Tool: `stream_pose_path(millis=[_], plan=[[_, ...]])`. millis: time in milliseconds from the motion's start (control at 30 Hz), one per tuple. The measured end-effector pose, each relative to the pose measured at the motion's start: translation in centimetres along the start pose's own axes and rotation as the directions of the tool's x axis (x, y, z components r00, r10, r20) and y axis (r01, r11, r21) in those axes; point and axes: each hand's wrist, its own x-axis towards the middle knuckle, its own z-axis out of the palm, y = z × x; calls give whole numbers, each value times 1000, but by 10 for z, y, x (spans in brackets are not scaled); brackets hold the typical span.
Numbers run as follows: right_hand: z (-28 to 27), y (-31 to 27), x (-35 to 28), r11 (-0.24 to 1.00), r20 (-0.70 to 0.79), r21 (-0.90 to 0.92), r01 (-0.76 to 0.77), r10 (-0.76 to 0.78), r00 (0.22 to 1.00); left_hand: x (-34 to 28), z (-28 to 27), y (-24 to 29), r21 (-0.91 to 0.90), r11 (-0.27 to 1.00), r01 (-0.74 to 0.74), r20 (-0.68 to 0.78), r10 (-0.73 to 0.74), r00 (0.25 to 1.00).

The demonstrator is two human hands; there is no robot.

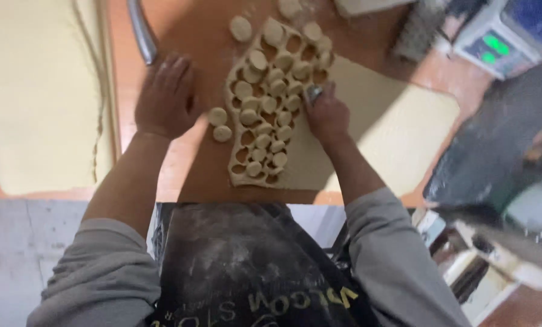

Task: Cutting out small circles of dough from a flat sheet using a metal cutter.

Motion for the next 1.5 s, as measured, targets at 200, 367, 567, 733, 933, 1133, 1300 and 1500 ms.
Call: stream_pose_path(millis=[200,367,567,733,933,1133,1300,1500], plan=[[18,55,19,507,217,845,-170,-36,975,1,10,-10,56,997,51,-19,-50,999],[-31,-21,-31,972,146,142,-185,165,975,1,21,-12,78,997,7,-63,-2,998],[25,-5,-17,999,-10,-27,-19,18,1000,3,-2,-4,-12,1000,9,5,-9,1000],[6,50,0,891,-25,454,-2,15,1000,17,19,-15,25,999,20,-42,-19,999],[16,26,-56,972,-99,225,63,-42,994,4,9,-6,56,998,-4,19,3,1000],[36,-6,-56,999,0,-53,-5,5,1000,-1,10,-12,56,998,-1,9,1,1000],[6,13,-38,967,78,232,-109,94,993,19,11,-13,5,1000,18,-35,-18,999],[50,41,-93,994,-39,110,27,-23,999,2,16,-6,34,999,18,60,-20,998]])
